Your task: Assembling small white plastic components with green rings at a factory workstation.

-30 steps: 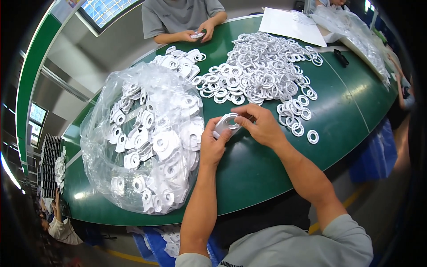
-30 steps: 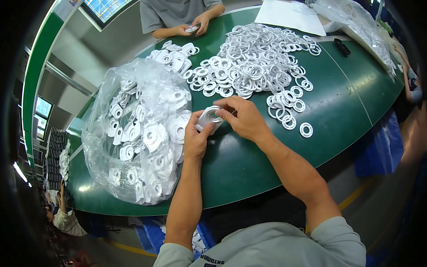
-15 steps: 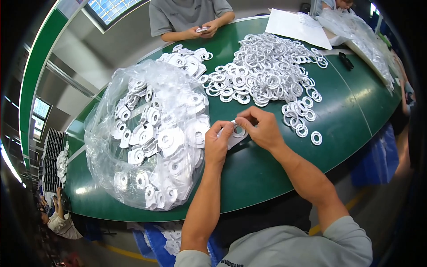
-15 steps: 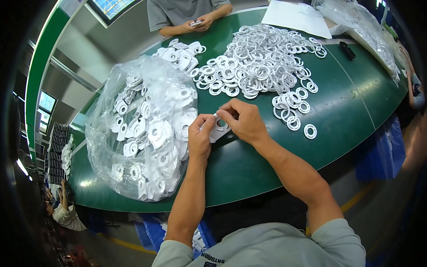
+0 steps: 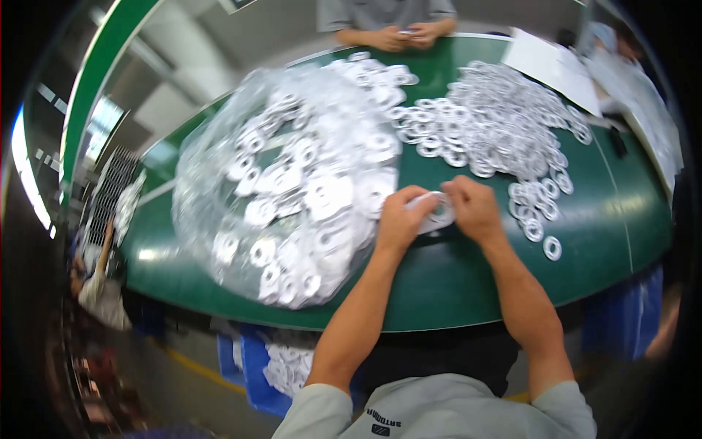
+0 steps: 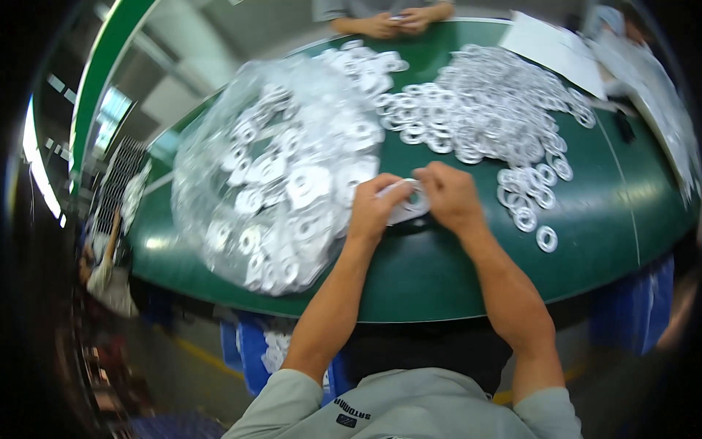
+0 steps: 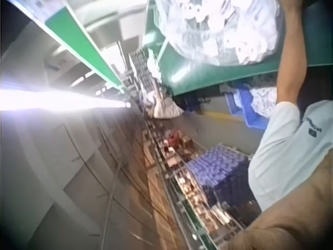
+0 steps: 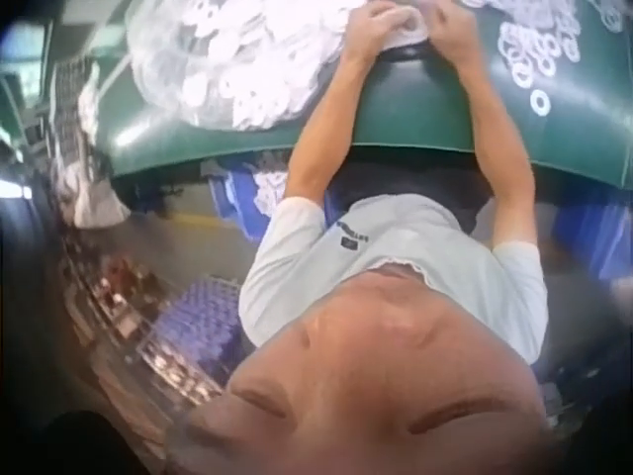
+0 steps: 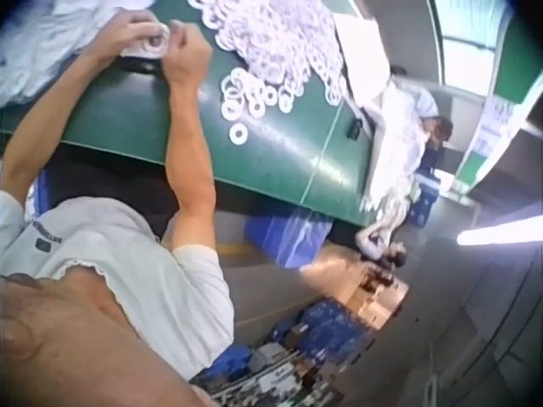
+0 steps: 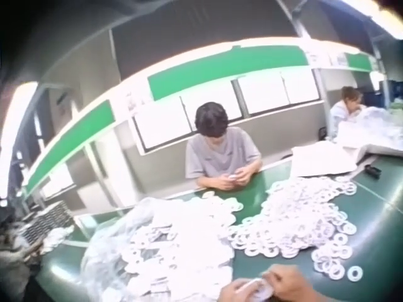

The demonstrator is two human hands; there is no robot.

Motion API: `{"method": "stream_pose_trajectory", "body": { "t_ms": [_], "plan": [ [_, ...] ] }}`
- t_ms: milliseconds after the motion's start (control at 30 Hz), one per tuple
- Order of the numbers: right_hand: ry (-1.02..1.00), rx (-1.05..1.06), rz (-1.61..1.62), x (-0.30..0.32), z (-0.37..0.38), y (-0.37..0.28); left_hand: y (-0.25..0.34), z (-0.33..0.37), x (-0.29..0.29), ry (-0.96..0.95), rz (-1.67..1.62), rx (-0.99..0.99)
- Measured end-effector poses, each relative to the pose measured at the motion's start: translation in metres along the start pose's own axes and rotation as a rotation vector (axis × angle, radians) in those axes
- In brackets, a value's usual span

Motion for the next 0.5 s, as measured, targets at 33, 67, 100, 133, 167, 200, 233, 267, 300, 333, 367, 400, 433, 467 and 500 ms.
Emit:
{"method": "stream_pose_trajectory", "body": {
  "t_ms": [33,67,100,133,167,200,233,267,300,333,367,400,433,467,500],
  "plan": [
    [0.020,0.014,0.125,0.006,0.000,0.009,0.003,-0.006,0.005,-0.070,0.030,0.009],
    [0.012,-0.066,0.126,0.014,0.000,0.014,0.019,-0.025,0.019,-0.108,0.136,-0.021],
    [0.015,-0.151,0.112,0.028,0.000,0.017,0.029,-0.050,0.031,-0.165,0.234,-0.051],
    [0.021,-0.176,0.123,0.036,0.002,0.021,0.029,-0.076,0.049,-0.183,0.323,-0.157],
    [0.032,-0.201,0.133,0.040,0.003,0.023,0.030,-0.105,0.071,-0.207,0.414,-0.264],
    [0.023,-0.206,0.143,0.044,0.006,0.022,0.024,-0.130,0.094,-0.261,0.395,-0.177],
    [0.033,-0.218,0.133,0.046,0.008,0.019,0.022,-0.154,0.117,-0.313,0.379,-0.087],
    [0.045,-0.229,0.122,0.045,0.010,0.018,0.021,-0.173,0.141,-0.229,0.497,-0.004],
    [0.044,-0.232,0.129,0.046,0.012,0.015,0.022,-0.184,0.162,-0.149,0.609,0.071],
    [0.034,-0.222,0.131,0.045,0.013,0.013,0.027,-0.188,0.183,-0.025,0.684,0.027],
    [0.023,-0.211,0.134,0.044,0.013,0.009,0.033,-0.188,0.200,0.101,0.758,-0.018],
    [0.030,-0.228,0.137,0.044,0.013,0.003,0.031,-0.180,0.216,0.231,0.621,0.032],
    [0.028,-0.224,0.140,0.043,0.011,0.002,0.024,-0.166,0.232,0.362,0.477,0.077],
    [0.017,-0.223,0.143,0.042,0.010,0.002,0.019,-0.143,0.241,0.410,0.499,0.050],
    [0.014,-0.220,0.138,0.042,0.011,0.005,0.009,-0.112,0.248,0.453,0.513,0.017]
  ]
}}
Point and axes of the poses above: each hand's wrist, its own z-axis towards the middle knuckle, its own x-axis out of the back of the hand, y = z × x, the point moved 4 cm from there along z, towards the middle knuckle, and after that the axes turned 15 degrees about z, right-handed, at the moved point
